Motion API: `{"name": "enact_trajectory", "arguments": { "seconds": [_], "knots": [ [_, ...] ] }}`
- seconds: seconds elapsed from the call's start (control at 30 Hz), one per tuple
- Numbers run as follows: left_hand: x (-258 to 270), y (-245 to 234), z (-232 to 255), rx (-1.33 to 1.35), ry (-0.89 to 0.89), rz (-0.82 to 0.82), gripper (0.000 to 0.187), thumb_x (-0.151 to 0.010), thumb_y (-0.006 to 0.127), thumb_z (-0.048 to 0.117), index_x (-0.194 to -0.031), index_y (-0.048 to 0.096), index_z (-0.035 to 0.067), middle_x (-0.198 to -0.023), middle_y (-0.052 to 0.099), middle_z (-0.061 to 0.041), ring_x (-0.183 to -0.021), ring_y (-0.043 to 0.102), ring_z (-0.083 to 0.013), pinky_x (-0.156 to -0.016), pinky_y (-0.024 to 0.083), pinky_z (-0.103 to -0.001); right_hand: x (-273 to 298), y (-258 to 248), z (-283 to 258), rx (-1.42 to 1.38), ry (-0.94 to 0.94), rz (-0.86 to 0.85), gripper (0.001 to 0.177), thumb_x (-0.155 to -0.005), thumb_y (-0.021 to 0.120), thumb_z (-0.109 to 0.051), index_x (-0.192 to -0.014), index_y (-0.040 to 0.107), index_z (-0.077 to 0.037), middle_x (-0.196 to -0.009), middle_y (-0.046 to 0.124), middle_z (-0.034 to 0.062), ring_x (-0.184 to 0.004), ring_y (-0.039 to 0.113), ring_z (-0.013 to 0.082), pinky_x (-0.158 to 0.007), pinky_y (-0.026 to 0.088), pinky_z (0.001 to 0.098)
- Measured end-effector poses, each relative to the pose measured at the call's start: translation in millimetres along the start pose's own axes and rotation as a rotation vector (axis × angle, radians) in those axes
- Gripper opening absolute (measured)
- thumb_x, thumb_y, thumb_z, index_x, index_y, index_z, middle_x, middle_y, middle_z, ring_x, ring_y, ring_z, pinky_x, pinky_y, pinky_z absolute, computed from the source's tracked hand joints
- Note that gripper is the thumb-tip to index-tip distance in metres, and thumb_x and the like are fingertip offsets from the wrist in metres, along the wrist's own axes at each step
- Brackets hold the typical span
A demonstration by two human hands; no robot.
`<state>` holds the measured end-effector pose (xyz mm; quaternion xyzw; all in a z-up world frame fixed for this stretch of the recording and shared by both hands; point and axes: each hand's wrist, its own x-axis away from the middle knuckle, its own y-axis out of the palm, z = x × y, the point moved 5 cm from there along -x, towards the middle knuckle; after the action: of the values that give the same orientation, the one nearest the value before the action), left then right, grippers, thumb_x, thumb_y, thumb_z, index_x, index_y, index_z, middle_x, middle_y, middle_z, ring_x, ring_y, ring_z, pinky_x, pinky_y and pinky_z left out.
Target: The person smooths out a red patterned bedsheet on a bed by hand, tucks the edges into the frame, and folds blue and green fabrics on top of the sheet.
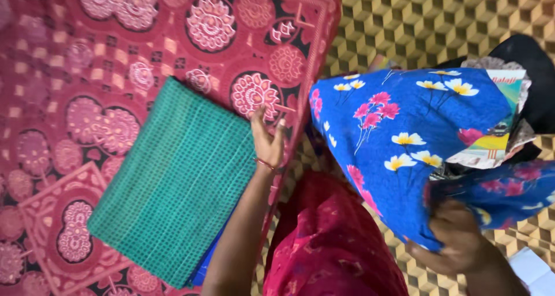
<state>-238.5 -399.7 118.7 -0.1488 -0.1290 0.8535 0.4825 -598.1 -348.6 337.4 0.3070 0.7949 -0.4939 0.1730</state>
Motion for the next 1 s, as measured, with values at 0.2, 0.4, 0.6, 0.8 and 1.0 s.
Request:
{"name": "enact_trajectory", "arguments": {
  "seconds": [0.2,0.4,0.6,0.8,1.0],
  "knots": [
    [-57.3,-105.9,41.6,0.103,-0.067,-0.210,0.051,-0.096,0.063,0.034,-0.133,0.063,0.000,-0.129,0.072,-0.016,-0.122,0.069,-0.0251,-0.102,0.054,-0.037,-94.9,-12.7,-74.5,0.167,-0.156,0.008,0.016,-0.079,0.080,-0.007,-0.091,0.071,-0.014,-0.081,0.069,0.0075,-0.064,0.061,0.0209,-0.058,0.042,0.0367],
    [19.2,-190.1,18.2,0.208,-0.407,-0.956,0.071,-0.098,0.056,0.058,-0.139,0.065,0.001,-0.129,0.073,-0.008,-0.115,0.068,-0.0178,-0.102,0.052,-0.036,-184.2,8.1,-119.7,0.186,-0.123,0.085,0.016,-0.083,0.082,-0.006,-0.094,0.071,-0.011,-0.080,0.067,0.0107,-0.064,0.061,0.0228,-0.061,0.045,0.0361],
    [107.8,-390.3,43.5,0.395,-0.432,-0.362,0.057,-0.089,0.074,0.032,-0.136,0.063,0.003,-0.117,0.072,-0.005,-0.099,0.066,-0.0120,-0.087,0.056,-0.031,-278.9,46.4,-107.6,0.261,-0.075,0.229,0.016,-0.088,0.083,-0.005,-0.097,0.071,-0.009,-0.079,0.065,0.0139,-0.064,0.061,0.0246,-0.063,0.047,0.0355],
    [130.9,-548.8,169.8,0.140,-0.003,0.301,0.028,-0.098,0.072,0.021,-0.117,0.064,0.003,-0.088,0.065,0.002,-0.076,0.059,-0.0086,-0.069,0.049,-0.028,-384.7,113.1,-16.0,0.551,-0.115,0.270,0.008,-0.100,0.067,0.001,-0.100,0.063,-0.005,-0.090,0.064,0.0062,-0.076,0.059,0.0176,-0.070,0.047,0.0272],
    [145.3,-547.9,213.8,-0.698,0.583,0.537,0.050,-0.080,0.089,0.020,-0.118,0.061,0.003,-0.105,0.060,-0.017,-0.095,0.059,-0.0356,-0.081,0.049,-0.047,-367.5,193.1,67.8,-0.207,0.164,0.386,0.016,-0.098,0.062,-0.003,-0.112,0.067,0.003,-0.101,0.065,0.0130,-0.088,0.060,0.0256,-0.082,0.049,0.0337]
  ]
}}
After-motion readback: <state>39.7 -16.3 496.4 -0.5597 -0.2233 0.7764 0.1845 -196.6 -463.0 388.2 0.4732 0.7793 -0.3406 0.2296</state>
